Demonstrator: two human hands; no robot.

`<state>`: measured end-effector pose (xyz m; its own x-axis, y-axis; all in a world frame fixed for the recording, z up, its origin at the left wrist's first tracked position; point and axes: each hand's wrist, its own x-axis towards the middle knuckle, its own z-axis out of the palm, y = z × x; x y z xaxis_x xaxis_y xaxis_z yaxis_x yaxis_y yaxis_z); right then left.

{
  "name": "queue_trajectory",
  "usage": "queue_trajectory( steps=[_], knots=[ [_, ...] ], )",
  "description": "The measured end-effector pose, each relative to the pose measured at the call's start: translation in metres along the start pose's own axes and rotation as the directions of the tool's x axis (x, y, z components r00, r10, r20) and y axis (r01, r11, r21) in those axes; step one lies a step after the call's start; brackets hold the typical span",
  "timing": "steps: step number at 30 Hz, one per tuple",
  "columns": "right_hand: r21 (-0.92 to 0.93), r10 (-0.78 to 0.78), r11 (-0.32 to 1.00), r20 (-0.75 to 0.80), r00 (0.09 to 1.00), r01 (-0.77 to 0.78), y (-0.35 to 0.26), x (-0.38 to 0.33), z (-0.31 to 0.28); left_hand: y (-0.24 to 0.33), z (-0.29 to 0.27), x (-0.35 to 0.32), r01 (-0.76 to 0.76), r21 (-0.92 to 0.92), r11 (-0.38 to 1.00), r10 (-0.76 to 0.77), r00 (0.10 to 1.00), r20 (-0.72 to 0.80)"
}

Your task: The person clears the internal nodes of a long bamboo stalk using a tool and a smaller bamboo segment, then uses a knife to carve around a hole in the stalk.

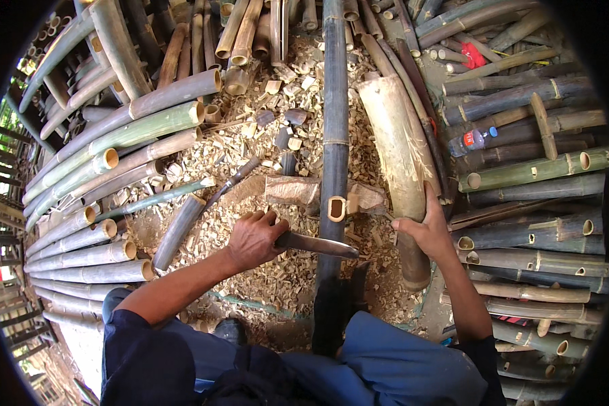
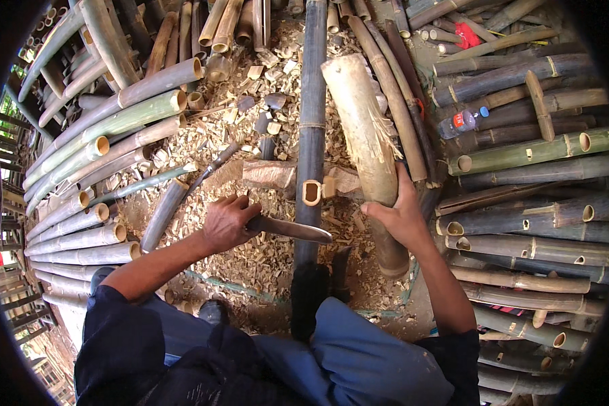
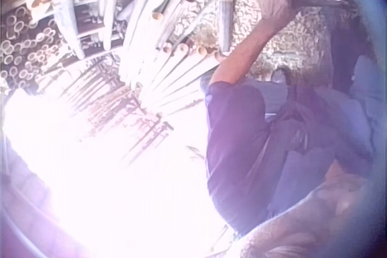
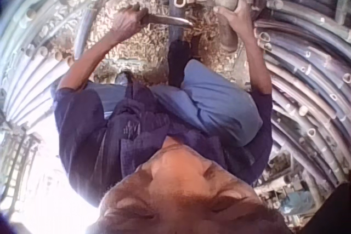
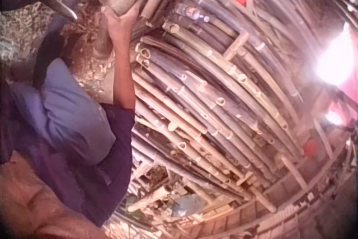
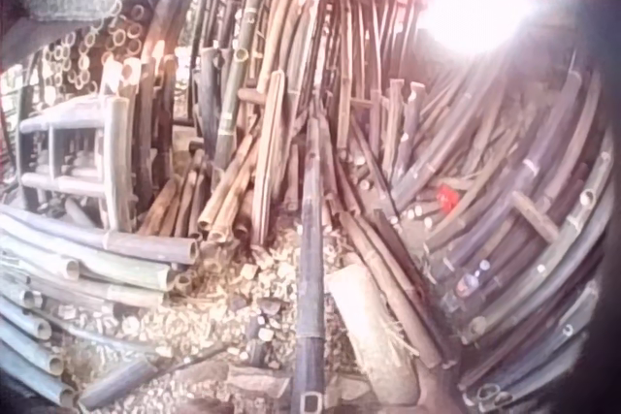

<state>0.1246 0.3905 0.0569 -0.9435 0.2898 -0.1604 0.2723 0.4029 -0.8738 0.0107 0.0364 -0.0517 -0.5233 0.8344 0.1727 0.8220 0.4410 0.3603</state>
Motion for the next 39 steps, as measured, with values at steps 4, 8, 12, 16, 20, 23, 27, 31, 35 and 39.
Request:
queue_trajectory(
  steps=[4, 8, 12, 16, 20, 23, 27, 31, 35, 39],
  knots=[
    [0.041, 0.097, 0.994, 0.021, 0.995, -0.098, -0.004, -0.009, 0.007, -0.002, 0.004, -0.002, 0.184, 0.001, 0.983, -0.182, 0.97, 0.162],
    [-0.046, 0.058, 0.997, 0.068, 0.996, -0.055, -0.003, -0.013, 0.009, -0.007, 0.004, 0.006, 0.252, -0.026, 0.967, -0.239, 0.942, 0.233],
    [-0.272, 0.01, 0.962, 0.165, 0.986, 0.036, -0.008, -0.013, 0.009, -0.011, -0.001, 0.015, 0.319, 0.077, 0.945, -0.321, 0.848, 0.422],
    [-0.522, -0.276, 0.702, 0.427, 0.861, 0.484, -0.012, -0.015, 0.009, -0.008, -0.01, 0.028, 0.278, 0.155, 0.948, -0.318, 0.811, 0.491],
    [-0.439, -0.43, 0.059, 0.799, 0.42, 0.896, 0.016, 0.022, -0.004, -0.012, 0.002, 0.03, 0.246, 0.172, 0.954, -0.299, 0.826, 0.478],
    [-0.534, -0.256, 0.108, 0.8, 0.542, 0.839, 0.013, 0.037, -0.004, -0.013, 0.0, 0.036, 0.265, 0.16, 0.951, -0.31, 0.806, 0.505],
    [-0.35, -0.359, 0.108, 0.859, 0.364, 0.931, 0.009, 0.033, 0.007, -0.021, 0.013, 0.019, 0.211, 0.151, 0.966, -0.252, 0.904, 0.347],
    [-0.502, -0.344, -0.002, 0.812, 0.471, 0.865, 0.024, 0.044, -0.008, -0.018, 0.016, 0.025, 0.225, 0.152, 0.962, -0.265, 0.898, 0.35],
    [-0.45, -0.31, 0.092, 0.835, 0.455, 0.889, 0.007, 0.029, 0.008, -0.022, 0.019, 0.019, 0.23, 0.169, 0.958, -0.273, 0.91, 0.313],
    [-0.494, -0.356, -0.002, 0.813, 0.461, 0.87, 0.034, 0.039, -0.005, -0.019, 0.022, 0.025, 0.199, 0.148, 0.969, -0.236, 0.924, 0.302]
  ],
)
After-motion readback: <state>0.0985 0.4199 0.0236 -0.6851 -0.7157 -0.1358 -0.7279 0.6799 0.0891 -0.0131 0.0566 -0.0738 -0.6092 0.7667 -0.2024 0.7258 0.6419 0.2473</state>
